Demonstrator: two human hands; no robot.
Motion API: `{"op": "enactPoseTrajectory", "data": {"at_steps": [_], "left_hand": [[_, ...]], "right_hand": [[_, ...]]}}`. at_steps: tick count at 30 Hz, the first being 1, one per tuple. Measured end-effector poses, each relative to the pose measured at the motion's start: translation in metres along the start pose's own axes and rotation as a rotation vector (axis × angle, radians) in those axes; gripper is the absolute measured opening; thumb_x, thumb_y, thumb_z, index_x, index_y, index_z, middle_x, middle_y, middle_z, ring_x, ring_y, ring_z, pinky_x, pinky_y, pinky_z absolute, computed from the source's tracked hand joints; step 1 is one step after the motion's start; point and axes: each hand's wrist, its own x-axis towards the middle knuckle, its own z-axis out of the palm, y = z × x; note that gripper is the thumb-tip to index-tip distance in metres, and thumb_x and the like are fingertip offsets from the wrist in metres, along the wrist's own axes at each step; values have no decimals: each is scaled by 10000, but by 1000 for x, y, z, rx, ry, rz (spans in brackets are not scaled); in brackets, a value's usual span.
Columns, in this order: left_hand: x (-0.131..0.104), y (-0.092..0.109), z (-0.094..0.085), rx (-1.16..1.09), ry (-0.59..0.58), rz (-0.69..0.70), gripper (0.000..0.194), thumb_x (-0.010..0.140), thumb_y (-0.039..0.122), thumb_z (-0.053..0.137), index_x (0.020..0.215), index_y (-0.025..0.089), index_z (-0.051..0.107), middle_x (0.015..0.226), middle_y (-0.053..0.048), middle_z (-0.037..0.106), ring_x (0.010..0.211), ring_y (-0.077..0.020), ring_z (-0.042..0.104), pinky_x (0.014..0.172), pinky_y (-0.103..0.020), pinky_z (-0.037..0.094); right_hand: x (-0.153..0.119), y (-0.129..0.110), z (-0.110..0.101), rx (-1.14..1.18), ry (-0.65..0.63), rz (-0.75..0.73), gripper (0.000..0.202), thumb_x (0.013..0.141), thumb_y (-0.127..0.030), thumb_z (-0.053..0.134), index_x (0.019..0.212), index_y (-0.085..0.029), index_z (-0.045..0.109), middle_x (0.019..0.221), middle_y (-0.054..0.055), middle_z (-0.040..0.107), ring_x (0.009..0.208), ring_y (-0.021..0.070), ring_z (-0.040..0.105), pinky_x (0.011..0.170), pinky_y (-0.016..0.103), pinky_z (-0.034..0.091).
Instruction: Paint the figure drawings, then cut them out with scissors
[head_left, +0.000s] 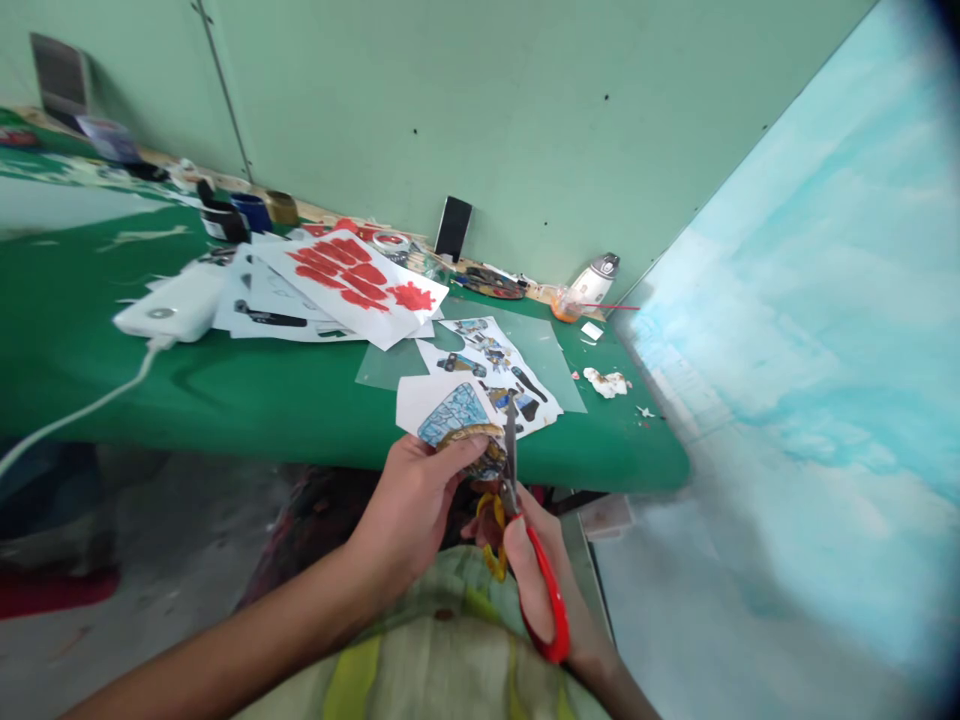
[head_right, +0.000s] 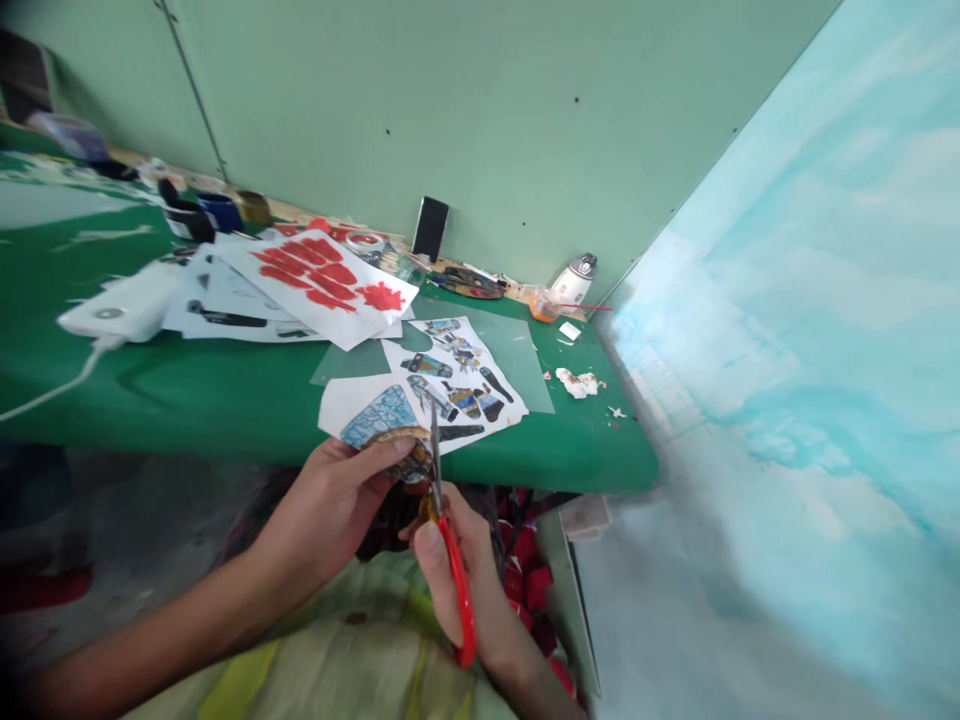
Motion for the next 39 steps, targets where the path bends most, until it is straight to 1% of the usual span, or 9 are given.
{"op": "enactPoseTrajectory", "data": {"at_steps": [4,7,10,13,16,23,29,39], "left_hand": [[-1,-1,1,-22,15,16,114,745,159,788,856,134,772,888,-65,766,818,-179,676,785,-274,544],[0,-2,2,-38,16,23,141,746,158,791,886,145,779,936,-68,778,881,-196,690,827,-285,544],[0,-3,2,-46,20,26,187,752,153,789,938,162,782,947,-61,783,897,-199,696,842,-291,542],[0,-4,2,-51,16,29,187,760,156,788,946,168,783,966,-63,786,918,-205,699,861,-298,540],[-1,-3,2,-55,14,27,161,762,157,788,922,169,784,989,-67,786,927,-208,699,866,-300,540],[-3,-4,3,-71,32,15,136,733,143,815,863,170,785,941,-59,788,884,-192,697,844,-293,548],[-5,-5,3,-52,39,19,91,747,149,804,836,151,787,968,-67,788,928,-198,700,859,-283,547],[-2,-8,4,-45,16,21,88,758,167,800,845,158,795,1012,-72,785,974,-221,701,885,-300,548]], "right_hand": [[-1,-4,-1,-14,7,-5,509,973,-632,420,928,-179,645,798,71,664,729,203,644,669,265,534],[-1,-7,-3,-22,4,-5,504,978,-630,415,919,-185,645,777,58,638,710,194,616,658,264,526],[-1,-8,-3,-28,6,0,515,981,-637,403,897,-189,641,749,46,603,683,184,580,634,263,513],[-1,-8,-3,-29,11,5,530,974,-654,401,865,-190,634,727,40,579,663,181,554,615,270,501],[-1,-8,-3,-31,12,11,538,967,-667,403,857,-193,632,727,43,584,662,188,551,607,282,494],[-3,-11,-5,-41,8,28,556,965,-686,384,785,-208,604,696,36,560,623,183,522,588,290,479],[-3,-11,-5,-23,10,33,576,963,-707,357,784,-208,581,686,29,552,612,174,505,567,283,461],[-3,-11,-5,-28,17,47,616,944,-744,349,829,-204,622,692,45,603,631,193,567,584,288,484]]}}
